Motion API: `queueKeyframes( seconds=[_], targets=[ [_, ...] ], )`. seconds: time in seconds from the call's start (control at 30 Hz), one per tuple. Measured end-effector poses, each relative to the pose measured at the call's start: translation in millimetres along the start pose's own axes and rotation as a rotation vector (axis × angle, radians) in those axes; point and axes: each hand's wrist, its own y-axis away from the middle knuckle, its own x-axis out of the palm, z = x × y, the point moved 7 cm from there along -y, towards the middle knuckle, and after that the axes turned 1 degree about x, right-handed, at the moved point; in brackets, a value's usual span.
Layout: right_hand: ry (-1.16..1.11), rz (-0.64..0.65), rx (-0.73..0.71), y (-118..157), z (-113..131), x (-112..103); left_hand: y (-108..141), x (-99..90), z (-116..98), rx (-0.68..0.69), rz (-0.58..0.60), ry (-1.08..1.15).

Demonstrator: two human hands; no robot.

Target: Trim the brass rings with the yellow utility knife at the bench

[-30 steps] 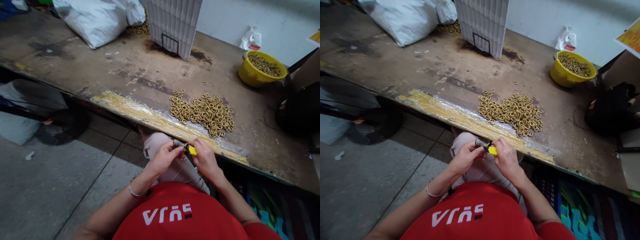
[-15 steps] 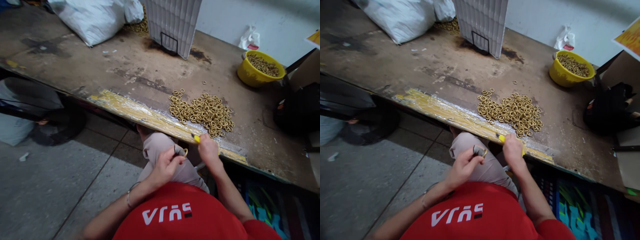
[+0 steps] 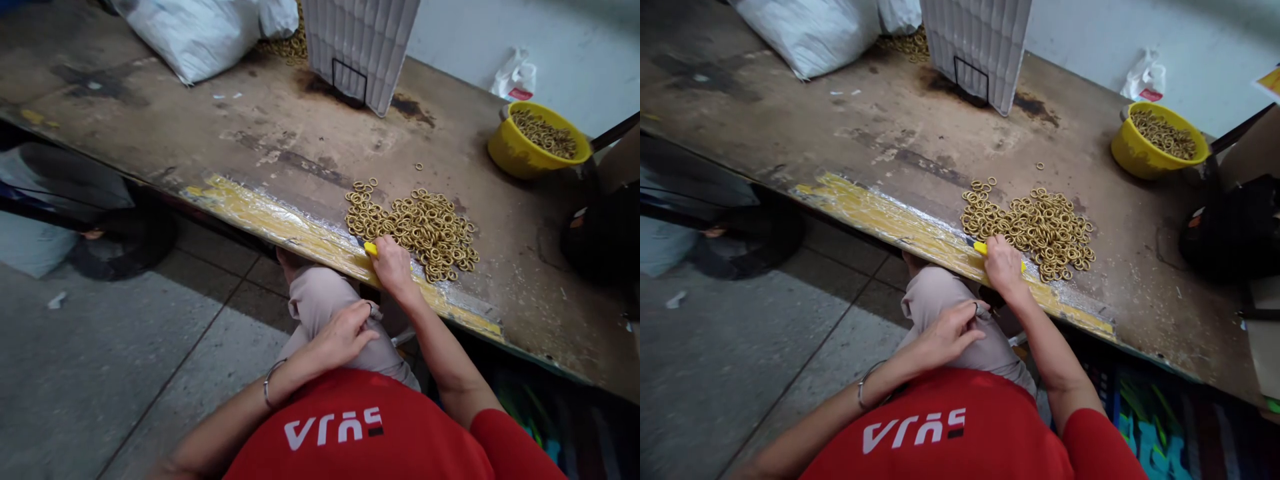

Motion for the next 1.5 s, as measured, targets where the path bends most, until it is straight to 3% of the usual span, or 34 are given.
queueKeyframes(
  seconds=[0.1,0.17,0.27,0.33,0.43,0.57,0.7,0.8,0.9,1.0,1.2,1.3,1.4,1.5],
  targets=[
    [-0.202,-0.057,0.003,6,-7,-11,-3,-9.0,8,-0.12,-0.052,0.225],
    [-0.507,-0.061,0.0,17,-11,-20,-6,-17.1,14,-0.21,-0.141,0.433],
    [-1.065,0.127,0.049,40,-11,-20,-10,-26.5,15,-0.242,-0.256,0.714],
    [-1.332,0.248,0.135,57,-7,-12,-13,-27.0,13,-0.236,-0.258,0.842],
    [-1.536,0.275,0.232,74,-3,-1,-14,-21.1,9,-0.247,-0.209,0.967],
    [-1.645,0.272,0.278,85,1,13,-11,-12.9,6,-0.265,-0.181,1.058],
    [-1.413,0.207,0.154,90,0,3,-8,-9.4,5,-0.287,-0.193,1.052],
    [-0.939,0.015,-0.087,95,1,-22,-6,-11.7,5,-0.253,-0.23,0.966],
    [-0.514,-0.052,-0.178,102,3,-31,-5,-16.4,3,-0.173,-0.262,0.808],
    [-0.288,-0.006,-0.158,104,5,-27,-5,-20.2,-1,-0.103,-0.248,0.614],
    [-0.084,0.076,-0.136,98,12,-20,-2,-34.4,-20,0.057,-0.228,0.277],
    [0.035,0.135,-0.033,88,-4,-14,8,-39.7,-37,0.155,-0.218,0.175],
    [0.132,0.155,0.132,73,-31,-13,17,-32.0,-55,0.283,-0.087,0.103],
    [0.085,0.075,0.061,52,-30,-18,16,-19.6,-51,0.284,-0.005,-0.046]
  ],
)
